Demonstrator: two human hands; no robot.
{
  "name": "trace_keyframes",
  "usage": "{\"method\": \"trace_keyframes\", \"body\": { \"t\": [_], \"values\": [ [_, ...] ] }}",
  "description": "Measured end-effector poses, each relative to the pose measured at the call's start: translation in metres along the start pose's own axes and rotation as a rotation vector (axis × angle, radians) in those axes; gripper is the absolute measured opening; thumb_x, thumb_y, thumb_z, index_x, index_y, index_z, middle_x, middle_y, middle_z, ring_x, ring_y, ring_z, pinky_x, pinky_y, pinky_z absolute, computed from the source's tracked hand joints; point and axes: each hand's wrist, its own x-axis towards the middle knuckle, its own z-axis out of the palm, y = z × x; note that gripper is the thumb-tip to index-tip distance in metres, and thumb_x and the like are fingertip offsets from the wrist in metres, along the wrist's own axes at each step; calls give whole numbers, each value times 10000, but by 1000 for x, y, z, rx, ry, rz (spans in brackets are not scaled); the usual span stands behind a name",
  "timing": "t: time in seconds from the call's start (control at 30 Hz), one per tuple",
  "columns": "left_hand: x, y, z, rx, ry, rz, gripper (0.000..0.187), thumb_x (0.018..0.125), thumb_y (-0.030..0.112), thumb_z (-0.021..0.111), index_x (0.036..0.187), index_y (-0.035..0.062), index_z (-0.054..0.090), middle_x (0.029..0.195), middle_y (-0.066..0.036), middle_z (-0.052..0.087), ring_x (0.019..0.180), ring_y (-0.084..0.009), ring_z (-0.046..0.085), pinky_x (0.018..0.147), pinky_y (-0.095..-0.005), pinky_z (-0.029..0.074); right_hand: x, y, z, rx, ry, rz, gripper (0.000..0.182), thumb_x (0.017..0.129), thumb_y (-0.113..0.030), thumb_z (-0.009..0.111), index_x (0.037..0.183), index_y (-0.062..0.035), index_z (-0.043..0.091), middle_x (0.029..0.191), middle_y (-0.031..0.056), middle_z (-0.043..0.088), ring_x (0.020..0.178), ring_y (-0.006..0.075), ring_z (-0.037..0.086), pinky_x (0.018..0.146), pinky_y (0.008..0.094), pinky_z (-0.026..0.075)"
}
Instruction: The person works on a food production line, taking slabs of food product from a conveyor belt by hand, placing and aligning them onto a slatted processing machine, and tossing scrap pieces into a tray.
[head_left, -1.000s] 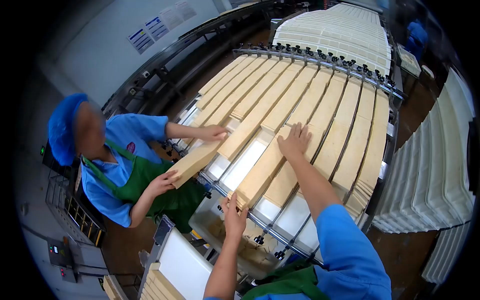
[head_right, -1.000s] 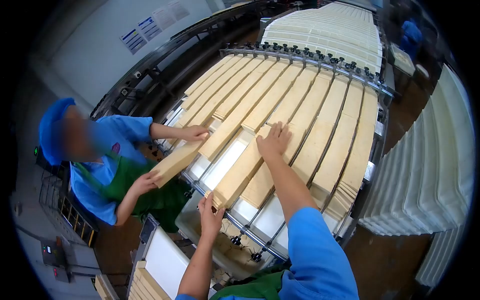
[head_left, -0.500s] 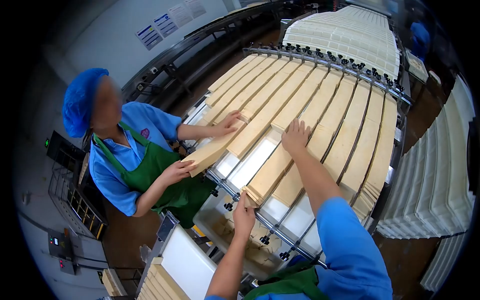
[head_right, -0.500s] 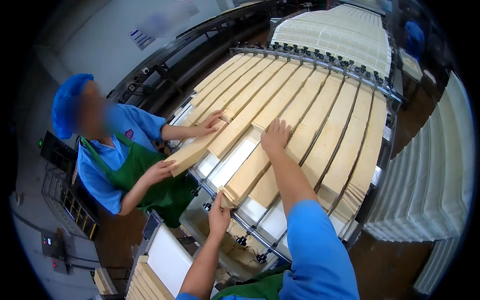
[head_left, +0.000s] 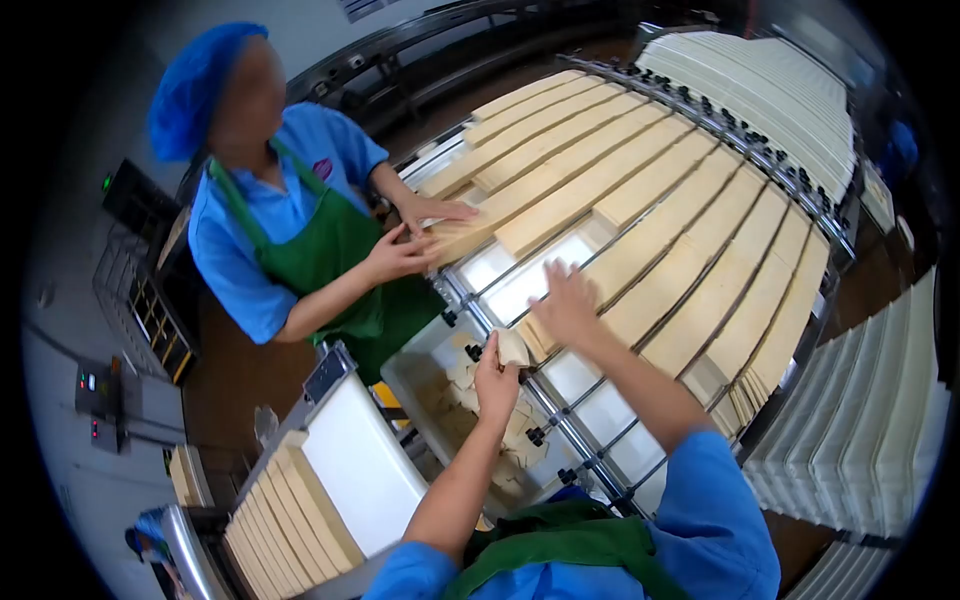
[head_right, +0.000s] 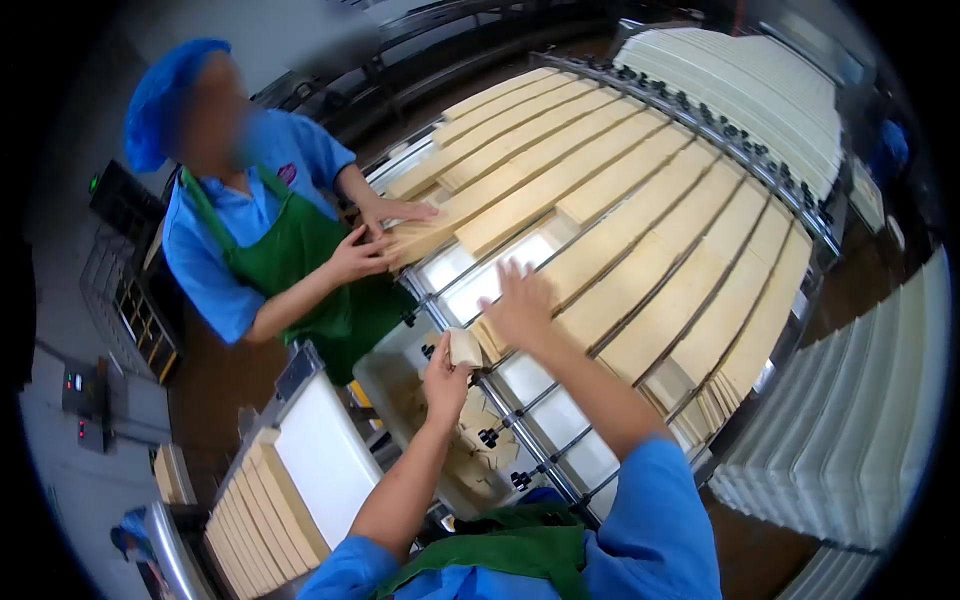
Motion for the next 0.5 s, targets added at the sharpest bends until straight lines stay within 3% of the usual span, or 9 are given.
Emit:
{"method": "trace_keyframes", "body": {
  "t": [0.1,0.27,0.33,0.37,0.4,0.43,0.47,0.5],
  "values": [
    [-10,4,-5,-197,129,-100,625,816,-125,476,1407,-58,283,1322,-167,490,1093,-190,557,858,-261,470,-34,-21,32,-65,-84,-89,686,904,-358,417,1460,-30,182,1536,147,148,1419,351,85,1125,537,53],
    [-46,14,-39,-160,206,-129,618,820,-115,459,1412,-35,299,1315,-145,499,1097,-167,550,825,-247,469,-29,-29,54,-356,-81,-25,604,905,-203,315,1464,-24,175,1548,134,111,1425,337,79,1122,547,40],
    [-63,2,-59,-89,215,-139,619,819,-95,475,1412,-1,321,1342,-147,473,1091,-174,551,824,-251,469,-26,-32,53,-464,-154,15,619,895,-226,344,1459,-18,193,1548,138,113,1425,341,78,1122,547,44],
    [-75,-6,-72,-12,192,-152,621,819,-75,490,1412,33,344,1369,-148,447,1084,-180,552,823,-254,469,-27,-43,43,-432,-159,43,655,870,-222,424,1462,-43,208,1543,143,135,1418,349,107,1112,567,74],
    [-88,-17,-83,342,267,-10,608,816,-29,529,1395,95,391,1406,-155,393,1086,-201,541,852,-272,454,-24,-46,42,-475,-115,25,710,842,-224,512,1475,-122,208,1540,135,152,1406,353,151,1098,583,122],
    [-102,-13,-94,454,341,59,583,811,1,557,1368,111,420,1406,-155,368,1111,-212,515,898,-290,427,-23,-53,38,-507,-88,-27,730,822,-230,569,1471,-213,236,1541,111,162,1391,353,196,1084,594,161],
    [-115,-16,-109,338,343,-3,568,797,-2,552,1346,88,434,1375,-169,393,1171,-267,478,938,-315,412,-12,-34,64,-520,60,-142,668,832,-276,570,1445,-246,305,1537,95,186,1387,355,208,1085,590,171],
    [-128,-19,-123,218,345,-57,554,783,-5,548,1323,65,448,1343,-183,417,1232,-322,442,977,-341,396,-14,-42,53,-588,-29,-135,606,846,-293,560,1417,-248,363,1528,87,219,1387,350,213,1087,590,173]
  ]
}}
